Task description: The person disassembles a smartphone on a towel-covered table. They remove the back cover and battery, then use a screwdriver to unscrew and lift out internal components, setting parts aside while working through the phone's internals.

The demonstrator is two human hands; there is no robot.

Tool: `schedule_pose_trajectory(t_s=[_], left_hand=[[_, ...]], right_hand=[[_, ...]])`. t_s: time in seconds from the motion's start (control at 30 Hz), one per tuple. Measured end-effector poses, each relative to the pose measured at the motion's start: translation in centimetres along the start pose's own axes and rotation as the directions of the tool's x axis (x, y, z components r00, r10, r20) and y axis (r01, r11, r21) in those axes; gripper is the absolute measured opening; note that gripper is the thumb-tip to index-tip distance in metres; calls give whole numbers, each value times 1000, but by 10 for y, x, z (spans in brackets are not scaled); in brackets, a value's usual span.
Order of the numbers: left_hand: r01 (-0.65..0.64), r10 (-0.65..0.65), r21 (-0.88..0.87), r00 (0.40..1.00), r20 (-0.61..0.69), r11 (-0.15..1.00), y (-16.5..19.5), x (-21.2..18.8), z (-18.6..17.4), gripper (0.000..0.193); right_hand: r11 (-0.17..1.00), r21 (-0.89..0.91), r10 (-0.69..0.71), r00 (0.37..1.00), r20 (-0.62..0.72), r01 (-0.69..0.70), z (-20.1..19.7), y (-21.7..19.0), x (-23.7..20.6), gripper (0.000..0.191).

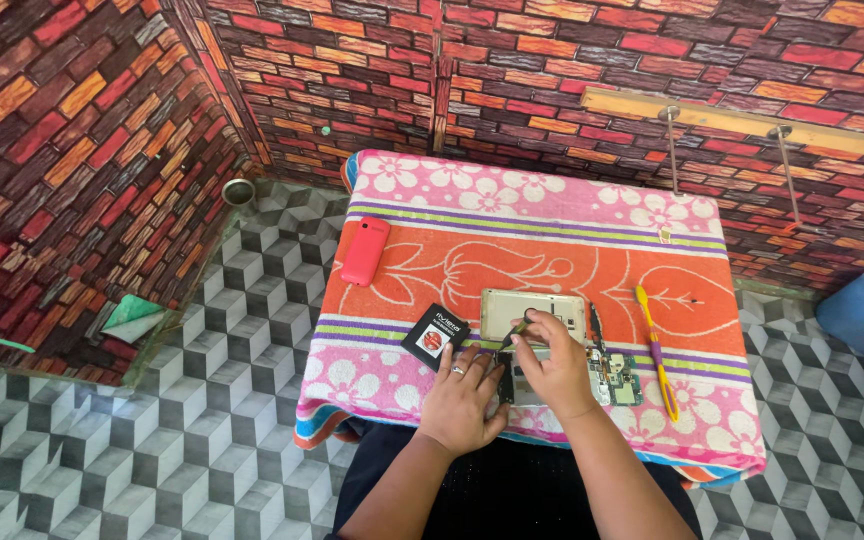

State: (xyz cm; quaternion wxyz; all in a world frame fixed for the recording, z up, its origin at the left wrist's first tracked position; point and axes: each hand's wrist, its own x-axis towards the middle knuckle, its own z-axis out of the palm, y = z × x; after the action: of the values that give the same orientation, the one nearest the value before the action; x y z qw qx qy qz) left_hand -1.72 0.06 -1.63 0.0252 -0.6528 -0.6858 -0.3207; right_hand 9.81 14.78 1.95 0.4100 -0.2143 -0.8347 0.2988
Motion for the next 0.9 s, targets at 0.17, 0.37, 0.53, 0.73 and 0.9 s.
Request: schedule_pose_trajectory(t_s=[0.17,0.37,0.53,0.73,0.9], left_hand=[[6,-6,-1,1000,-11,1000,1,-1,0,60],[4,-4,9,1000,-13,1000,1,0,-2,59],[5,-5,-1,1000,-10,1000,1,0,-2,60],[-2,2,0,1000,-17,1000,1,0,-2,59],[1,-1,7,1000,-1,1000,0,-1,-1,59]], right_hand=[[998,-49,-45,999,12,45,-1,0,-2,48],[999,16,-48,999,24,48,1,-1,-2,47],[981,-190,25,1000,13,-22,0,0,-3,54],[996,68,-60,998,11,59,3,0,-6,47],[995,-95,9,1000,-21,-11,5,2,-7,53]])
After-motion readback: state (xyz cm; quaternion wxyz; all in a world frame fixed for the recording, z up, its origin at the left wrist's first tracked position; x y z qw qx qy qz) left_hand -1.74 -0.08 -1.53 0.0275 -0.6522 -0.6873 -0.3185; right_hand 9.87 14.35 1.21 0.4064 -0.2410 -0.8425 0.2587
